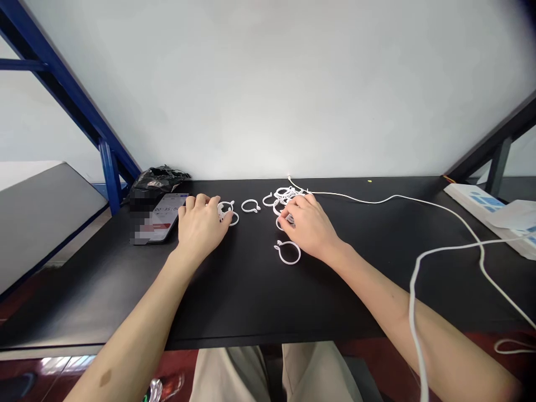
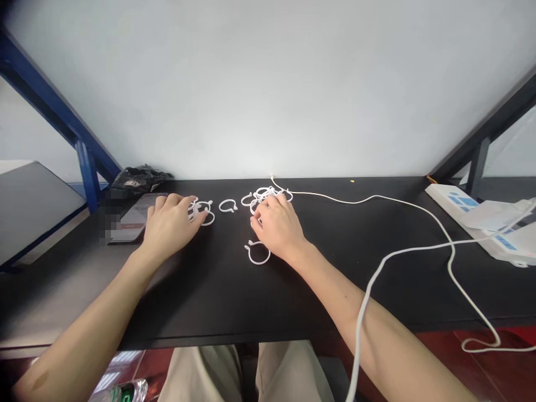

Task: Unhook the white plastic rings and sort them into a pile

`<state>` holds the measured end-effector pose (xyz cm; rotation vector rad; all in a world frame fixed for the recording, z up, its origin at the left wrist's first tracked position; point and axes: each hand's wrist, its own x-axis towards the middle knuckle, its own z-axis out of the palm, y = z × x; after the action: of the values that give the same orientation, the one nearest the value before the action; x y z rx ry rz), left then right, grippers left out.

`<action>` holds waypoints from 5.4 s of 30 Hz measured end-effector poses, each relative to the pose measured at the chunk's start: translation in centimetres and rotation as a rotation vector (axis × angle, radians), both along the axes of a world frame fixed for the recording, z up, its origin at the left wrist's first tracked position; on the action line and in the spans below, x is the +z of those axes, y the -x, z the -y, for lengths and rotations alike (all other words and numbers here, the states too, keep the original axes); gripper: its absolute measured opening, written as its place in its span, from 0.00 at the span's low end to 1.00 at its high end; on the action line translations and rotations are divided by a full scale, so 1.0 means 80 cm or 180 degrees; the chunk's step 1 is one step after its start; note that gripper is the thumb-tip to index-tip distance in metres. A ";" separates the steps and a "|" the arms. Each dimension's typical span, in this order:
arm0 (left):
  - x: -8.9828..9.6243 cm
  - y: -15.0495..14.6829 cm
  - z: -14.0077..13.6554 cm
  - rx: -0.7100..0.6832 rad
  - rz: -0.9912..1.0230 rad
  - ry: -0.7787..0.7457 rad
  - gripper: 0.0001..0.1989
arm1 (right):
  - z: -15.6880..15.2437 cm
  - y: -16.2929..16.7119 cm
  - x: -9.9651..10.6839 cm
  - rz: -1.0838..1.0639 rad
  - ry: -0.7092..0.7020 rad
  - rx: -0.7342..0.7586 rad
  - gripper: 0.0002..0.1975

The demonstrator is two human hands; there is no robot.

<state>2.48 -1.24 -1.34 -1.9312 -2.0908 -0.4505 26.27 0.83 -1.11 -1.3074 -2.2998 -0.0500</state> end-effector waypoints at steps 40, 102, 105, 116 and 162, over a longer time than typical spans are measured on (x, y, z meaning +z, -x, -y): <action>-0.002 -0.031 0.007 -0.2525 0.1564 0.0101 0.07 | 0.016 0.023 -0.006 -0.1557 0.0469 0.0780 0.07; -0.002 -0.040 0.003 -0.2335 0.0826 -0.0611 0.06 | 0.012 0.021 -0.008 -0.1258 0.0171 0.0684 0.10; -0.002 -0.041 0.006 -0.2323 0.0949 -0.0684 0.04 | 0.012 0.022 -0.008 -0.1664 0.0291 0.0750 0.08; -0.007 -0.036 0.004 -0.2419 0.1012 -0.0182 0.21 | 0.015 0.022 -0.004 -0.1521 0.0361 0.0872 0.03; 0.009 -0.018 0.010 -0.1988 0.1318 -0.0045 0.28 | 0.025 0.016 0.012 -0.1868 0.0233 0.1237 0.06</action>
<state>3.93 -2.07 -0.66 -2.6460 -1.6155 -1.0614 25.00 -1.17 -0.18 -0.7464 -1.9994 0.4862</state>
